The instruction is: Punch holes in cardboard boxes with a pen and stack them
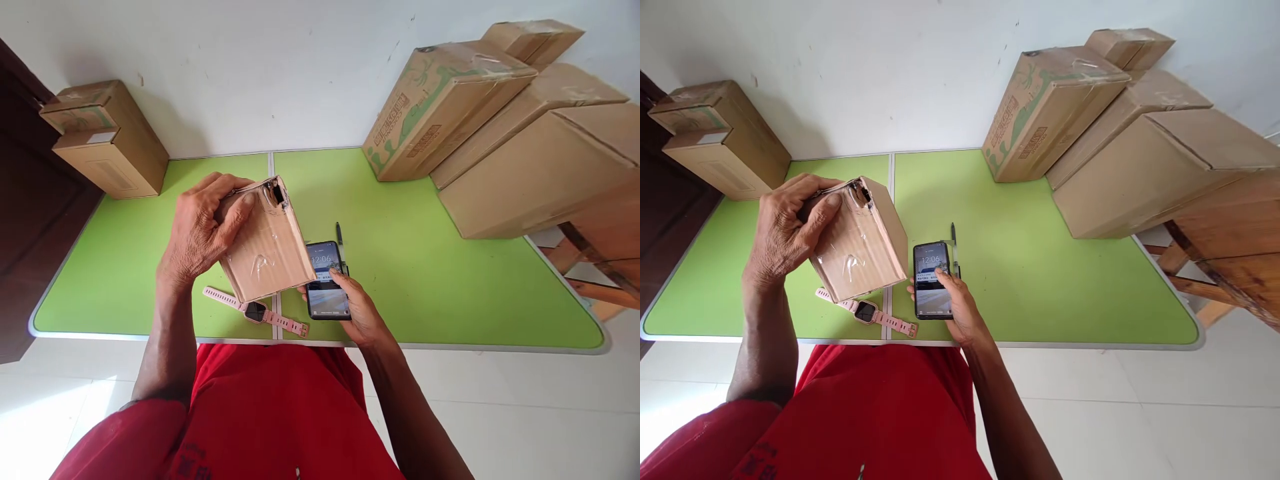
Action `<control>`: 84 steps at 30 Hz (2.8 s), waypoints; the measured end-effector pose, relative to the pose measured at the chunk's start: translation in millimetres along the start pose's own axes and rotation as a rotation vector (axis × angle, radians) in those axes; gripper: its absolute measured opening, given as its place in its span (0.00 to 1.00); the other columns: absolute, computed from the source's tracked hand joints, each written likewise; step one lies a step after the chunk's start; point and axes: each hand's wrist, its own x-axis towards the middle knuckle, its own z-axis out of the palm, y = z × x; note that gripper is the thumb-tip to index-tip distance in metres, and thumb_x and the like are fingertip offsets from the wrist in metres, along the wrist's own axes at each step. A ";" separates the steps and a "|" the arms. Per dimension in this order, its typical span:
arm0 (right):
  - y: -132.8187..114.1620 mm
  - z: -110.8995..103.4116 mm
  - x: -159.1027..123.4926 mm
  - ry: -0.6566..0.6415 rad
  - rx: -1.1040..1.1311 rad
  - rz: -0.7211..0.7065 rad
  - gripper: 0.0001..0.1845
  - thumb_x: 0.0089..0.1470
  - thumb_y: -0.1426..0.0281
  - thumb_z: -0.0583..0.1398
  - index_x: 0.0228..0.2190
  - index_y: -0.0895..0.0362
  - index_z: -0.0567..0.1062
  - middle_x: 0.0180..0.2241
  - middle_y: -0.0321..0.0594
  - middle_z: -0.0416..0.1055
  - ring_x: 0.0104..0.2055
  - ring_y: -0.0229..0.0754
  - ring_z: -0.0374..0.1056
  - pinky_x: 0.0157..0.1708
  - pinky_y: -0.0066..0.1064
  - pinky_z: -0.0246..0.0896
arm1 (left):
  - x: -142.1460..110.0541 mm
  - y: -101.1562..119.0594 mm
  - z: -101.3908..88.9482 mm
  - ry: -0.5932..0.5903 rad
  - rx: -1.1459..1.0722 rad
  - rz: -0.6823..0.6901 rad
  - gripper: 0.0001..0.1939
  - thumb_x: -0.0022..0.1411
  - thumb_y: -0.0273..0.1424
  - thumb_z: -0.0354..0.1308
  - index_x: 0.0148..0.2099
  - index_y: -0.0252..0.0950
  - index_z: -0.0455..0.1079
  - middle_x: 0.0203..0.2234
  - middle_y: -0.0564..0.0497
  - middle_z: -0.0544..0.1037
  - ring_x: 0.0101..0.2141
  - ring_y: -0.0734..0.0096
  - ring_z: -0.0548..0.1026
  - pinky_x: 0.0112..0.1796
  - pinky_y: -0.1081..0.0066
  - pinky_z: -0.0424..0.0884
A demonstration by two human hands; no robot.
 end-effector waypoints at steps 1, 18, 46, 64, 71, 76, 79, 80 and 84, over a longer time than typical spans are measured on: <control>-0.6 0.8 2.6 0.033 -0.035 -0.009 0.26 0.46 0.49 0.78 0.37 0.56 0.84 0.34 0.46 0.87 0.33 0.53 0.85 0.33 0.38 0.79 | 0.9 0.9 -0.1 -0.015 -0.003 -0.005 0.17 0.78 0.42 0.54 0.52 0.43 0.83 0.45 0.47 0.86 0.45 0.57 0.83 0.49 0.56 0.79; 8.9 -12.7 8.9 0.347 -1.146 -0.453 0.17 0.61 0.55 0.61 0.41 0.55 0.78 0.36 0.50 0.81 0.41 0.59 0.77 0.48 0.52 0.73 | 5.1 0.2 1.5 -0.072 -0.088 0.084 0.18 0.80 0.40 0.55 0.55 0.37 0.84 0.46 0.44 0.87 0.44 0.60 0.84 0.45 0.62 0.77; -66.0 122.3 62.3 -0.180 -0.123 -0.420 0.36 0.46 0.43 0.73 0.50 0.50 0.79 0.51 0.46 0.85 0.61 0.63 0.77 0.56 0.50 0.77 | -50.6 -96.1 -10.2 0.266 -0.661 -0.317 0.37 0.74 0.59 0.57 0.74 0.43 0.70 0.73 0.36 0.72 0.66 0.43 0.78 0.61 0.49 0.79; -27.2 177.5 65.3 -0.214 -0.037 -0.209 0.47 0.58 0.31 0.52 0.60 0.51 0.80 0.56 0.46 0.86 0.59 0.62 0.81 0.49 0.49 0.82 | -125.7 -20.8 63.1 0.486 -0.301 -0.360 0.79 0.57 0.58 0.76 0.85 0.51 0.17 0.81 0.29 0.44 0.78 0.24 0.56 0.69 0.28 0.68; 22.6 215.4 71.0 -0.416 -0.042 -0.130 0.46 0.60 0.32 0.57 0.66 0.48 0.72 0.66 0.48 0.78 0.68 0.61 0.73 0.58 0.51 0.79 | -123.6 -39.4 37.8 0.704 -0.027 -0.609 0.70 0.60 0.53 0.73 0.85 0.52 0.26 0.82 0.36 0.45 0.73 0.29 0.59 0.64 0.34 0.73; 39.9 232.6 107.1 -0.445 -0.399 -0.148 0.62 0.47 0.44 0.75 0.75 0.46 0.60 0.80 0.53 0.54 0.77 0.62 0.62 0.67 0.56 0.72 | -139.0 -93.1 -39.7 0.623 0.230 -0.741 0.60 0.57 0.50 0.72 0.84 0.44 0.48 0.67 0.30 0.66 0.67 0.25 0.64 0.61 0.29 0.71; 48.3 258.9 120.6 -0.571 -0.573 -0.185 0.61 0.45 0.44 0.77 0.74 0.47 0.65 0.80 0.54 0.53 0.77 0.65 0.61 0.70 0.60 0.67 | -125.5 -125.1 -92.5 0.483 0.342 -0.823 0.52 0.58 0.49 0.71 0.80 0.45 0.58 0.62 0.31 0.70 0.63 0.25 0.69 0.60 0.31 0.71; 51.5 268.2 122.9 -0.626 -0.597 -0.184 0.58 0.45 0.44 0.78 0.72 0.47 0.68 0.79 0.54 0.57 0.76 0.66 0.62 0.71 0.62 0.66 | -116.0 -134.9 -108.5 0.440 0.384 -0.840 0.50 0.59 0.50 0.70 0.79 0.46 0.60 0.61 0.32 0.71 0.62 0.25 0.70 0.60 0.31 0.70; 65.8 288.7 125.7 -0.749 -0.632 -0.142 0.48 0.46 0.44 0.78 0.63 0.49 0.77 0.72 0.55 0.70 0.73 0.65 0.67 0.67 0.61 0.69 | -68.4 -173.6 -153.4 0.199 0.550 -0.844 0.44 0.56 0.53 0.71 0.71 0.44 0.72 0.62 0.29 0.72 0.59 0.18 0.71 0.60 0.28 0.66</control>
